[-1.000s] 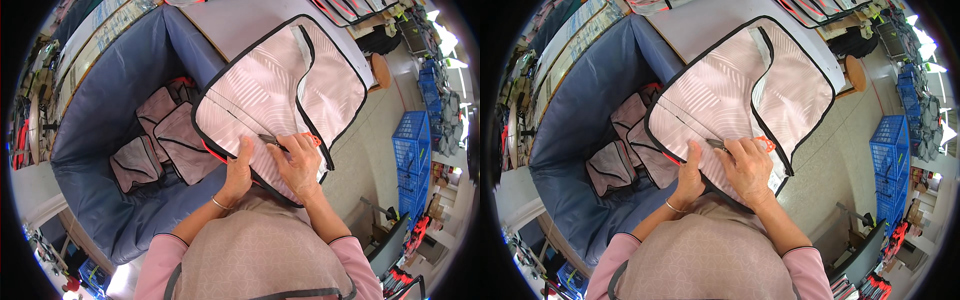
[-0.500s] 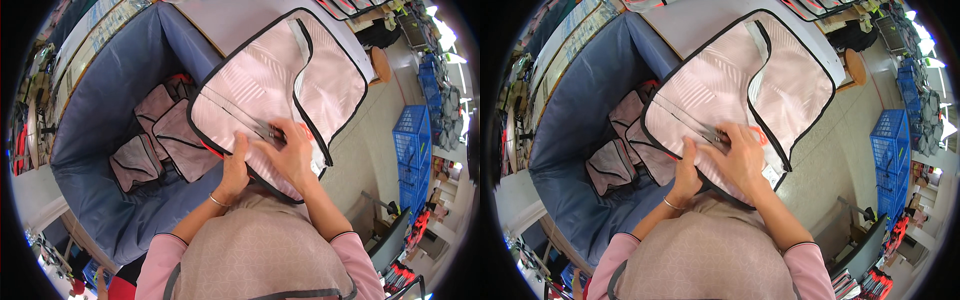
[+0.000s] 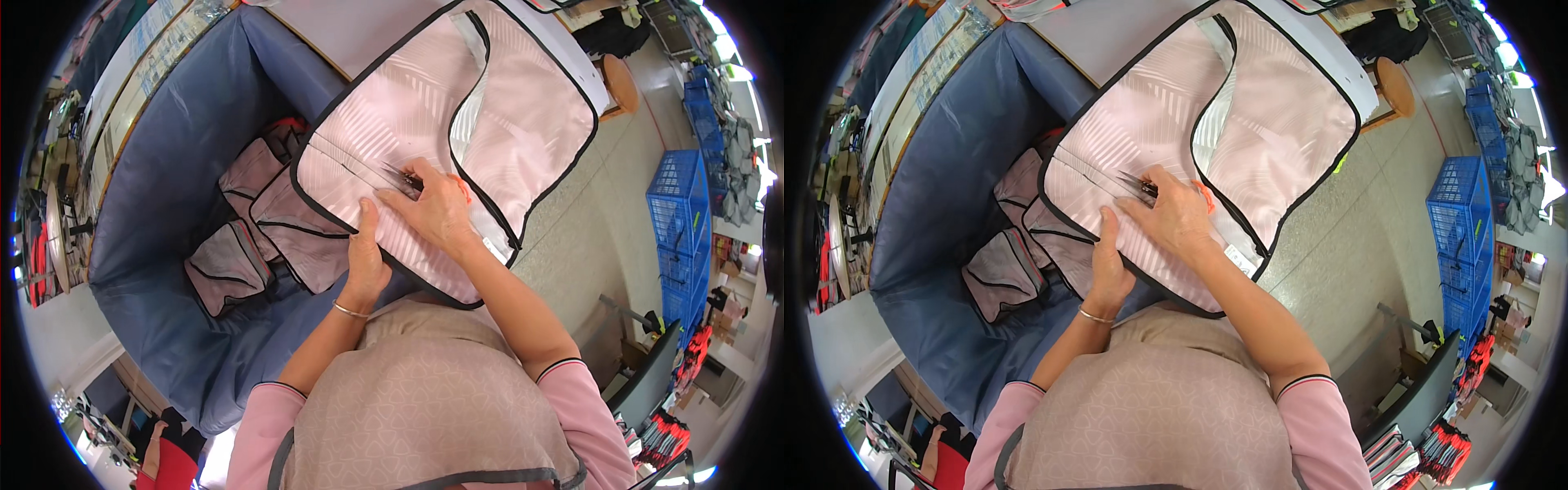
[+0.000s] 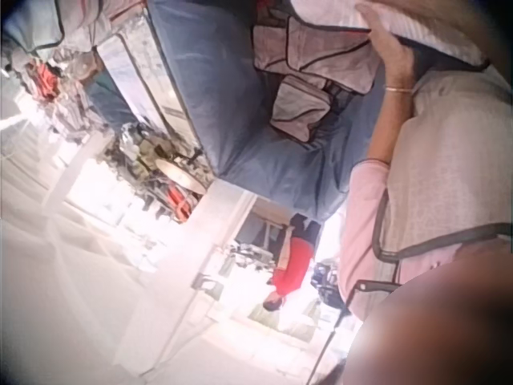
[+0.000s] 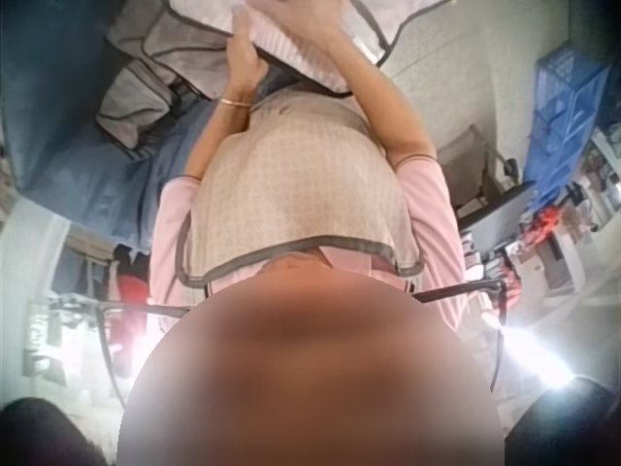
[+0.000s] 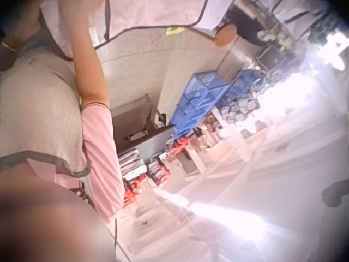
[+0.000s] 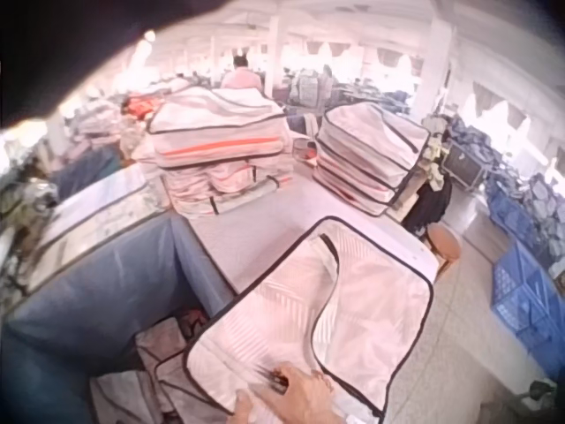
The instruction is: Picking up soft storage bags from a large bin, inspecting the interiors and zippers, and stacking them on a table.
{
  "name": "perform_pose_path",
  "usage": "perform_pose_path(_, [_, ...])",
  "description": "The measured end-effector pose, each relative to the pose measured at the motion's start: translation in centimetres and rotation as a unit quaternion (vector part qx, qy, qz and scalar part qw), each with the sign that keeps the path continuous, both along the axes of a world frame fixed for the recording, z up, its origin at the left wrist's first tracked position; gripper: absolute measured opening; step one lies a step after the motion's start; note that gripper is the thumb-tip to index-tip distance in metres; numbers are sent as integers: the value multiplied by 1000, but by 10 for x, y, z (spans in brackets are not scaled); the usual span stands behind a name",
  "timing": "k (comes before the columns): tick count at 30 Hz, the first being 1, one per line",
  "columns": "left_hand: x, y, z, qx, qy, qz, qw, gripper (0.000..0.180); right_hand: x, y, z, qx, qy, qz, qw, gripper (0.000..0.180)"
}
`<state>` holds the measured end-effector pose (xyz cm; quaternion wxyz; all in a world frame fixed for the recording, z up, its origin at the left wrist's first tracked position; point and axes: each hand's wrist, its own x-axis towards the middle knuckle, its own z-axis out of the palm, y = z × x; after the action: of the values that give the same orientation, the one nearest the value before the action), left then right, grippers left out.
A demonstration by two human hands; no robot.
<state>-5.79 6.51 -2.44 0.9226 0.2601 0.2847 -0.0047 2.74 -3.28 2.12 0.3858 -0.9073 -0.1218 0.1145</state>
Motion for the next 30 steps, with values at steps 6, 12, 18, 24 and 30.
perform_pose_path(6, [-26, -21, -8, 123, 30, -84, 988, 50, 10, -3, -31, 56, 106, -86, 989, 29])
perform_pose_path(12, [-21, -7, -16, 141, 68, -187, 970, 45, 9, -11, -33, 174, 197, -91, 960, 23])
perform_pose_path(18, [-15, -15, 1, 52, 27, -132, 990, 40, -3, -33, 4, 290, 195, -134, 927, 22])
perform_pose_path(24, [-9, -14, 21, -117, 6, -147, 982, 35, -52, -75, 56, 50, -66, -119, 989, 22])
perform_pose_path(30, [-7, -17, 21, -144, 9, -144, 979, 32, -67, -79, 64, -95, -208, -22, 973, 25])
